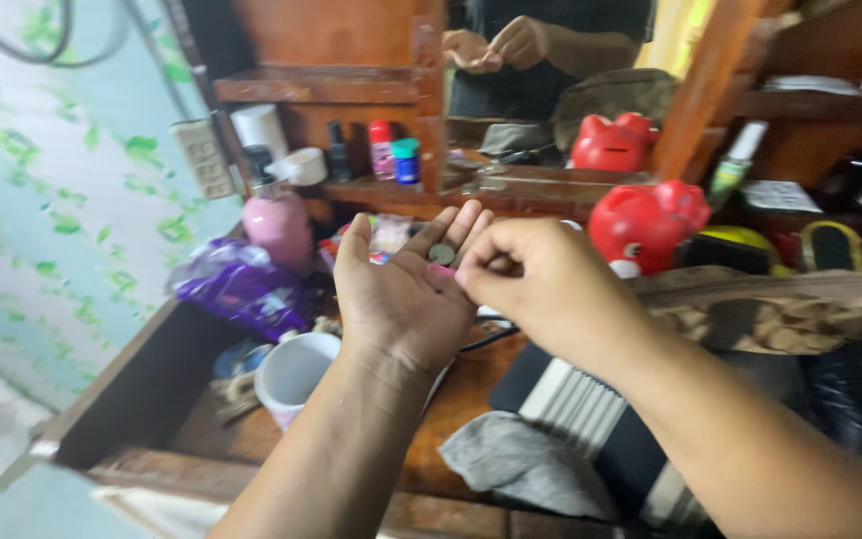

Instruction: The person wipes a vanity table and various items with a cloth, including a wallet, a lamp, and a hair clipper. They also rearrange toiletries, a mug, and charging cables on the cluttered surface.

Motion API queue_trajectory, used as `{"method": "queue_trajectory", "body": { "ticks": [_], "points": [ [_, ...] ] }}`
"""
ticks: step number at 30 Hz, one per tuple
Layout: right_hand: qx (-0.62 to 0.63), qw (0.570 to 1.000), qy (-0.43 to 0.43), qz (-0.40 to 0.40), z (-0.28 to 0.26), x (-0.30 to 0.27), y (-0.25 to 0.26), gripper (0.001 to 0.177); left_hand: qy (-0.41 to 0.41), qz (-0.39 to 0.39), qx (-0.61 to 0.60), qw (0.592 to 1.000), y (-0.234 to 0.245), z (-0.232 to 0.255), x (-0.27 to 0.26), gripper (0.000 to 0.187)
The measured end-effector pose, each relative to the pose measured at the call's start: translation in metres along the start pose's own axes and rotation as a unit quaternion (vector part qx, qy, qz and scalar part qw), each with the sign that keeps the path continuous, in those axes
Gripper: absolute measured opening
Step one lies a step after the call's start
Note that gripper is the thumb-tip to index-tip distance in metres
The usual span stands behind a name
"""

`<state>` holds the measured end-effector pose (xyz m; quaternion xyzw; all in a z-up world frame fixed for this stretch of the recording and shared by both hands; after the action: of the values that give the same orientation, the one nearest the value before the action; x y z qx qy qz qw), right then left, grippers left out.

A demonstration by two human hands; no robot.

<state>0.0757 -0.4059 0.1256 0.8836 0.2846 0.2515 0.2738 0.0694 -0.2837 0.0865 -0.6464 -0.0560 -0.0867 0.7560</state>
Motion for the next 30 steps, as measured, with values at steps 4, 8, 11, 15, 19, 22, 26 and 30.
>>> {"method": "queue_trajectory", "body": {
  "ticks": [4, 8, 11, 15, 19, 22, 26, 30],
  "points": [
    [0.074, 0.996, 0.049, 0.01, -0.008, 0.025, -0.021, 0.012, -0.044, 0.022, 0.023, 0.999, 0.013, 0.054, -0.017, 0.079],
    [0.166, 0.986, 0.004, 0.003, -0.005, 0.062, -0.049, 0.011, -0.08, 0.054, 0.084, 0.992, 0.028, 0.118, -0.037, 0.07],
    [0.171, 0.985, 0.004, -0.035, -0.002, 0.103, -0.081, 0.009, -0.111, 0.086, 0.177, 0.974, 0.041, 0.168, -0.059, 0.054],
    [0.085, 0.994, 0.014, -0.073, 0.009, 0.176, -0.14, 0.008, -0.12, 0.141, 0.164, 0.969, 0.063, 0.216, -0.089, 0.056],
    [-0.061, 0.99, 0.07, -0.104, 0.008, 0.239, -0.2, 0.011, -0.13, 0.173, 0.123, 0.969, 0.078, 0.248, -0.111, 0.059],
    [-0.15, 0.974, 0.16, -0.064, -0.004, 0.26, -0.235, 0.012, -0.11, 0.167, 0.122, 0.972, 0.084, 0.263, -0.121, 0.064],
    [-0.137, 0.98, 0.144, -0.02, -0.02, 0.248, -0.252, 0.02, -0.092, 0.153, 0.129, 0.975, 0.091, 0.279, -0.128, 0.068],
    [-0.026, 0.983, 0.161, -0.082, -0.04, 0.205, -0.255, 0.016, -0.068, 0.149, 0.144, 0.976, 0.111, 0.293, -0.119, 0.057]
  ]
}}
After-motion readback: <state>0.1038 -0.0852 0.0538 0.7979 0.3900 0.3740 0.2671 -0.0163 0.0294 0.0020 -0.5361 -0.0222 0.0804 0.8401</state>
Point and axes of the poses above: each hand's wrist, its own x-axis towards the middle knuckle, its own y-axis out of the back of the hand, z = x × y, the point moved 4 cm from there along x, towards the middle knuckle, and after that the axes turned 12 degrees about -z, right-handed, at the moved point
